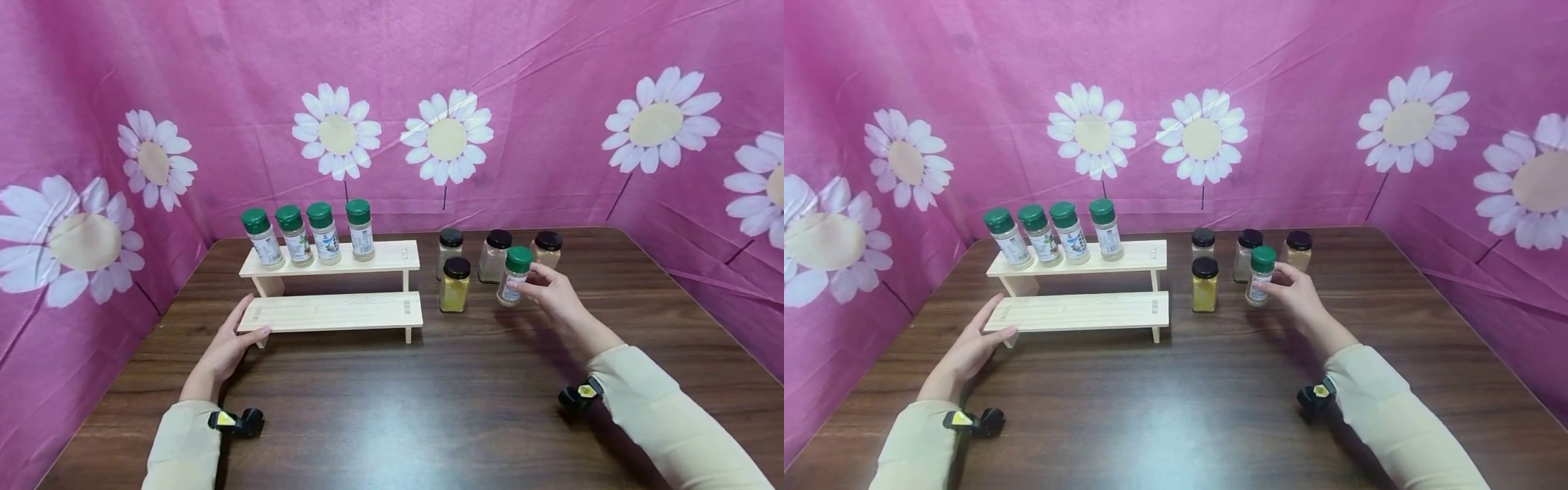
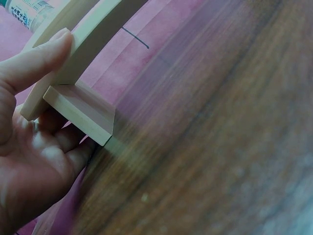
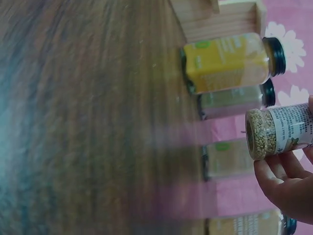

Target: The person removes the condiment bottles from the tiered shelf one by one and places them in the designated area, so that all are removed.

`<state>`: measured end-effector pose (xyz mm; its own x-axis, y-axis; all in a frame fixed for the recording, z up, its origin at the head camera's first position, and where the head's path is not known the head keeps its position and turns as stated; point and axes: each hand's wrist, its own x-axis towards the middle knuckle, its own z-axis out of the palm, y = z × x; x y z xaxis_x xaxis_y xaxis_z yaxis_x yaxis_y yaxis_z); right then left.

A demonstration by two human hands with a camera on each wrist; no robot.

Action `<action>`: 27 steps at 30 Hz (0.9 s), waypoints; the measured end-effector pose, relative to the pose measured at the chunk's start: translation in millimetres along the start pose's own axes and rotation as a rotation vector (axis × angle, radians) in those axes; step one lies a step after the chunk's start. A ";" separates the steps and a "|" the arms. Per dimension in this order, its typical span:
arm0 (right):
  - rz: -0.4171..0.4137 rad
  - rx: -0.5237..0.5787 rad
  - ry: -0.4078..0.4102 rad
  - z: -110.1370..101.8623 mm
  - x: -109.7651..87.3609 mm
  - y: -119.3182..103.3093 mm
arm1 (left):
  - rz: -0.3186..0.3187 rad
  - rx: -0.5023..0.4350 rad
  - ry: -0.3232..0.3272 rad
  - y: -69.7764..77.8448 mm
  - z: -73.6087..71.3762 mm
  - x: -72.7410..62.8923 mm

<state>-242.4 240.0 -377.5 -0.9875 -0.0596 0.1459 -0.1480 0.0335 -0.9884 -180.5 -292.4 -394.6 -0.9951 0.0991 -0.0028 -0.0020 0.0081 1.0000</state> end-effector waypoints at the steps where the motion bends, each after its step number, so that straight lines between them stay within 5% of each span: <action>1: -0.001 0.008 -0.001 6.3 -7.2 -11.2 | -0.001 0.001 0.000 -0.8 -0.3 0.2; 5: 0.006 0.014 0.014 18.0 -18.2 -27.0 | -0.005 0.005 0.000 -3.1 -1.4 0.2; 15: 0.050 -0.021 -0.014 17.9 -12.7 -12.8 | 0.020 -0.001 -0.008 -3.2 -0.1 -0.7; 27: 0.090 0.113 -0.010 21.3 -7.8 -10.9 | 0.006 -0.020 0.002 1.8 2.0 -0.8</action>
<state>-231.9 218.8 -368.7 -0.9959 -0.0713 0.0561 -0.0509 -0.0735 -0.9960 -179.6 -290.5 -392.7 -0.9953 0.0971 0.0032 0.0020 -0.0121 0.9999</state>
